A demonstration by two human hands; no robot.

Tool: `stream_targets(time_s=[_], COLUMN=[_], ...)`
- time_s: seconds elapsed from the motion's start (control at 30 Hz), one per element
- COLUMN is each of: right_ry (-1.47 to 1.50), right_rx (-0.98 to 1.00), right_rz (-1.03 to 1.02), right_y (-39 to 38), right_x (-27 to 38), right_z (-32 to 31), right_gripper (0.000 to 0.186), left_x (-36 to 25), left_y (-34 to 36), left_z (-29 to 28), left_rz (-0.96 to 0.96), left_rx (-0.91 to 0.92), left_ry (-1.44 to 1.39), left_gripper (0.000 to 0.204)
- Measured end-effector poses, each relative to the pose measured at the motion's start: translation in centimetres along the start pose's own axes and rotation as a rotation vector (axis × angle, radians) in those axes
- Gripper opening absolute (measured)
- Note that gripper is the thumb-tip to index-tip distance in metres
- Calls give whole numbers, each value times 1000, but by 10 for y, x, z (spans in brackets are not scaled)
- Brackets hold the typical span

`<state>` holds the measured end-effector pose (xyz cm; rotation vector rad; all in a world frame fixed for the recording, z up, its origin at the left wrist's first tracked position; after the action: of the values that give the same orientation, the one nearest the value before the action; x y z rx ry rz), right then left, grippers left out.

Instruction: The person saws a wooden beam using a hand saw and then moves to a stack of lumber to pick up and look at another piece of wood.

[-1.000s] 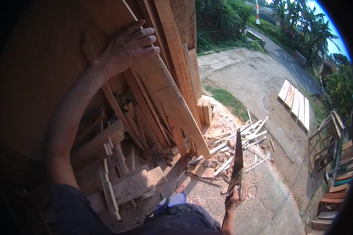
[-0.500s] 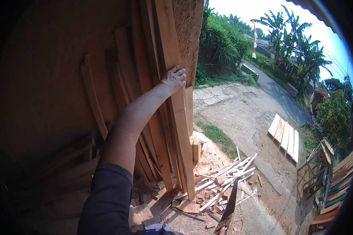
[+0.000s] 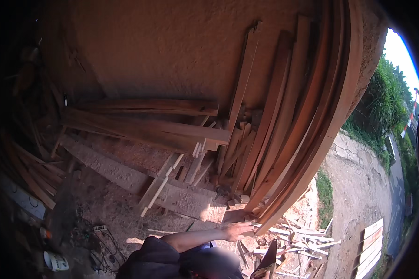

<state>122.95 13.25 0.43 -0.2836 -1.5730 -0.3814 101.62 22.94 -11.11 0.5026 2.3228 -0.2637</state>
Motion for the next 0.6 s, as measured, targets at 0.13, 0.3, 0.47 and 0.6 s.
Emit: stream_targets(time_s=[0.13,0.3,0.47,0.6], right_ry=[-25,0,0,-27], right_rx=[138,344,442,446], right_rz=[-27,-21,-42,-64], right_y=[-12,-36,-53,-57], right_x=[-2,1,5,6], right_z=[-5,24,48,61], right_gripper=[55,55,54,54], left_x=[22,65,99,110], left_y=[-125,-245,-280,-277], left_z=[3,-20,-41,-76], left_rz=[-421,-747,-710,-668], left_rx=[-68,-514,-834,-925], left_ry=[-234,-313,-481,-473], left_gripper=[46,40,37,32])
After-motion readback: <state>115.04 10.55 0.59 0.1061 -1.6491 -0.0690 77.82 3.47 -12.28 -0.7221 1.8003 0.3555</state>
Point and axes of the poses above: each hand's wrist, its own y-axis towards the middle knuckle, its own z-axis out of the palm, x = y × z, the point moved 6 cm from there along y, towards the middle knuckle, and after that the axes turned 3 degrees about y, right-handed, at the moved point
